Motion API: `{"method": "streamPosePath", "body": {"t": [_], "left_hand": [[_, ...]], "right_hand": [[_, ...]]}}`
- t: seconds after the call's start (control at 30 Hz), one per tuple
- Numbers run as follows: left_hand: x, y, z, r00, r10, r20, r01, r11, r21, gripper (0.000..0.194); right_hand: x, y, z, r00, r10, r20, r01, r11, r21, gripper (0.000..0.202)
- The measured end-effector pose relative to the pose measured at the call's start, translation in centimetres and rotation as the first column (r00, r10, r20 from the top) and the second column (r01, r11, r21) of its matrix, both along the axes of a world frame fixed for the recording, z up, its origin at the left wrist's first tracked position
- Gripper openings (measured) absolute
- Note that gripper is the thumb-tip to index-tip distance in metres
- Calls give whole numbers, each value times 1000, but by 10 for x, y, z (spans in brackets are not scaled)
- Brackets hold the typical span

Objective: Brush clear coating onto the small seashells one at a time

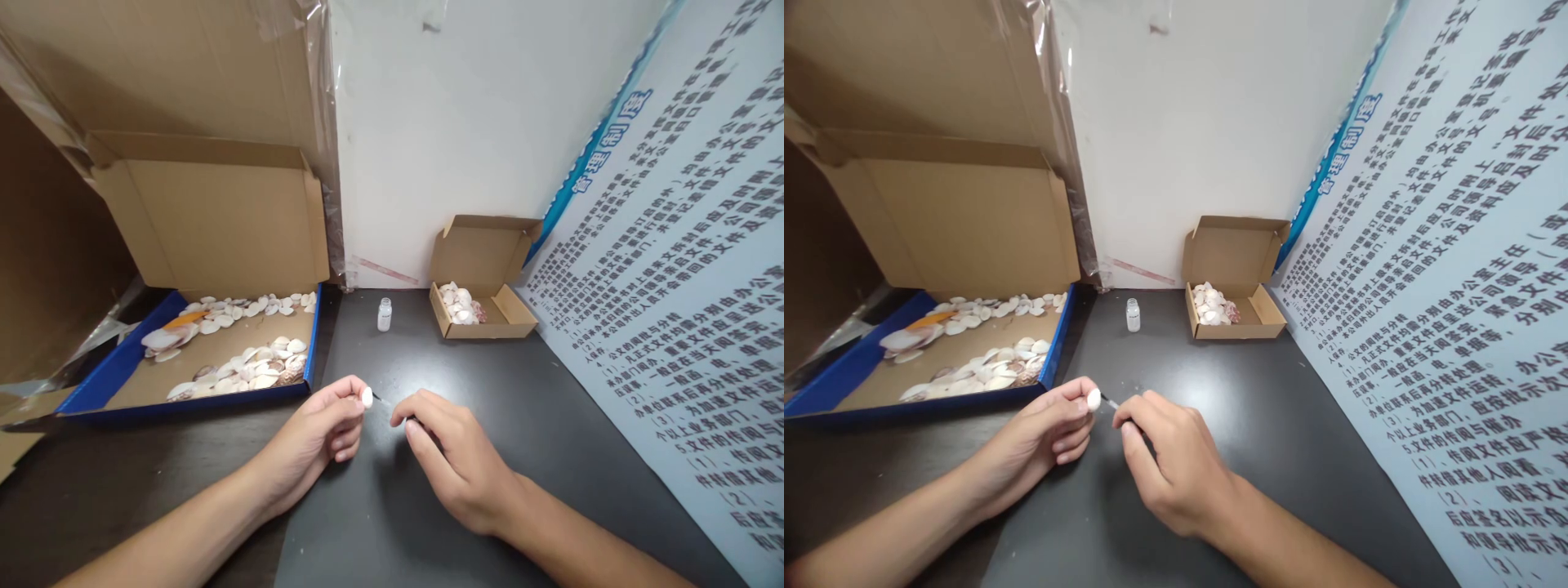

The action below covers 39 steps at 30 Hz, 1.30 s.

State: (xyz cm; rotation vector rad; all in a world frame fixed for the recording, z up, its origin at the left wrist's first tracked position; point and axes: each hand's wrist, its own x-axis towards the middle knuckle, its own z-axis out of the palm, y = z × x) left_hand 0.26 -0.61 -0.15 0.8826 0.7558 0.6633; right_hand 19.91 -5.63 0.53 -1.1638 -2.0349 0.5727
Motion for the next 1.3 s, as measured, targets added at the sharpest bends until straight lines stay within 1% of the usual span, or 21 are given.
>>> {"method": "streamPosePath", "body": {"t": [0.07, 0.1, 0.2, 0.23, 0.37, 0.4, 0.5, 0.53, 0.63, 0.7, 0.83, 0.97, 1.03, 1.13, 1.3], "left_hand": [[1, 0, -1, 1000, -10, -16, 11, 1000, 27, 13], [1, 0, -2, 1000, -12, -23, 13, 999, 43, 13], [1, 0, -4, 999, -13, -42, 17, 995, 100, 12], [1, 0, -5, 999, -17, -49, 23, 993, 117, 12], [1, 0, -5, 996, -29, -87, 43, 985, 166, 12], [0, -1, -5, 995, -31, -95, 47, 984, 173, 12], [1, -1, -4, 994, -34, -103, 53, 981, 186, 12], [1, -1, -4, 994, -35, -104, 55, 980, 191, 12], [1, -1, -5, 992, -40, -117, 63, 978, 201, 11], [1, -1, -6, 992, -44, -118, 68, 978, 200, 12], [1, -1, -4, 994, -43, -103, 62, 981, 184, 11], [1, -2, -2, 995, -39, -96, 55, 984, 168, 12], [1, -2, -2, 995, -36, -93, 51, 986, 159, 13], [1, -2, -2, 995, -36, -91, 50, 987, 150, 12], [1, -1, -1, 994, -45, -100, 61, 985, 162, 11]], "right_hand": [[0, 0, 0, 999, -42, -2, 42, 999, -11, 20], [0, 0, 0, 999, -30, -19, 30, 1000, 1, 20], [1, -1, 1, 996, 64, -62, -60, 996, 61, 19], [1, -1, 1, 996, 69, -58, -65, 996, 65, 19], [1, 0, 1, 998, -38, -40, 39, 999, 28, 20], [1, 0, 1, 998, -31, -51, 33, 999, 32, 20], [1, -1, 2, 996, 55, -77, -50, 997, 63, 19], [1, 0, 2, 996, 59, -72, -55, 997, 62, 19], [1, 1, 1, 999, -23, -49, 24, 999, 22, 19], [1, 1, 1, 997, -43, -57, 44, 999, 16, 19], [1, -1, 2, 995, 48, -85, -44, 998, 48, 18], [0, -5, 2, 987, 130, -91, -127, 991, 38, 19], [0, -5, 2, 985, 148, -85, -145, 989, 34, 19], [-1, -4, 2, 990, 116, -79, -114, 993, 36, 19], [-1, 0, 1, 996, 11, -94, -6, 998, 59, 20]]}}
